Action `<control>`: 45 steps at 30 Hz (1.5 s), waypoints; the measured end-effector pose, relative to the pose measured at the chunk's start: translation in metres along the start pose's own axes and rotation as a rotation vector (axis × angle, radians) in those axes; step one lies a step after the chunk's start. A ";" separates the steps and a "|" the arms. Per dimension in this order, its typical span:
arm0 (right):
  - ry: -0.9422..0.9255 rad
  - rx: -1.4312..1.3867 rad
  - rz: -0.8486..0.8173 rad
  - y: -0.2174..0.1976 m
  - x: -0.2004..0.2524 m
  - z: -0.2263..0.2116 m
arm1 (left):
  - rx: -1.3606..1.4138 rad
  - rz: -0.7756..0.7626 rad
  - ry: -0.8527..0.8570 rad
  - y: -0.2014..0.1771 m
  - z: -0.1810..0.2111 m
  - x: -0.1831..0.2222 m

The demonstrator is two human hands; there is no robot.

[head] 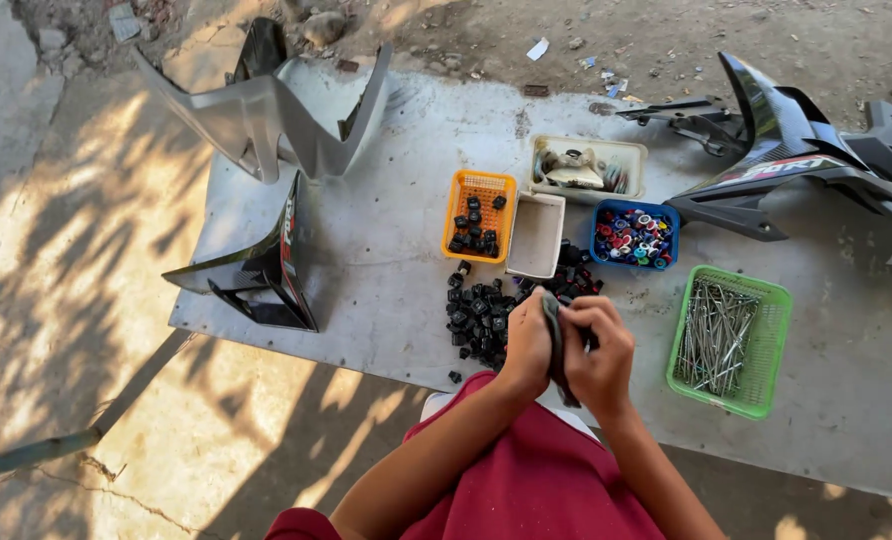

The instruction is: Cleaning small plastic motorcycle fairing fasteners or clips using a cloth.

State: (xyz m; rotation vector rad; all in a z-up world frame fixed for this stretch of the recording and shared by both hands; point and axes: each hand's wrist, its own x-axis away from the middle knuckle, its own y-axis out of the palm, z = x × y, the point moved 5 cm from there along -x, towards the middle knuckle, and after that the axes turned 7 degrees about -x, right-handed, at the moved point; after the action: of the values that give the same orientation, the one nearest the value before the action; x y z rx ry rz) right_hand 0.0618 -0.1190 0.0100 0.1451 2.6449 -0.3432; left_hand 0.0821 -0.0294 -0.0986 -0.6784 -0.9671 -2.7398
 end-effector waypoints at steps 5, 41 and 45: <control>0.259 -0.122 -0.022 0.000 -0.002 0.003 | -0.229 0.035 0.210 -0.012 -0.003 -0.003; 0.176 0.137 0.026 -0.009 -0.005 -0.019 | -0.472 -0.185 0.284 0.008 0.014 0.013; 0.066 0.122 -0.186 0.002 -0.003 -0.036 | -0.506 0.016 0.299 0.002 0.030 0.015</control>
State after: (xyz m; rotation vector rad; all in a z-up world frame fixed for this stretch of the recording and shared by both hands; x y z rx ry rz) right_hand 0.0488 -0.1078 0.0420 -0.0520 2.7090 -0.5709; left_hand 0.0801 -0.0116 -0.0697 -0.3126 -0.2021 -2.9702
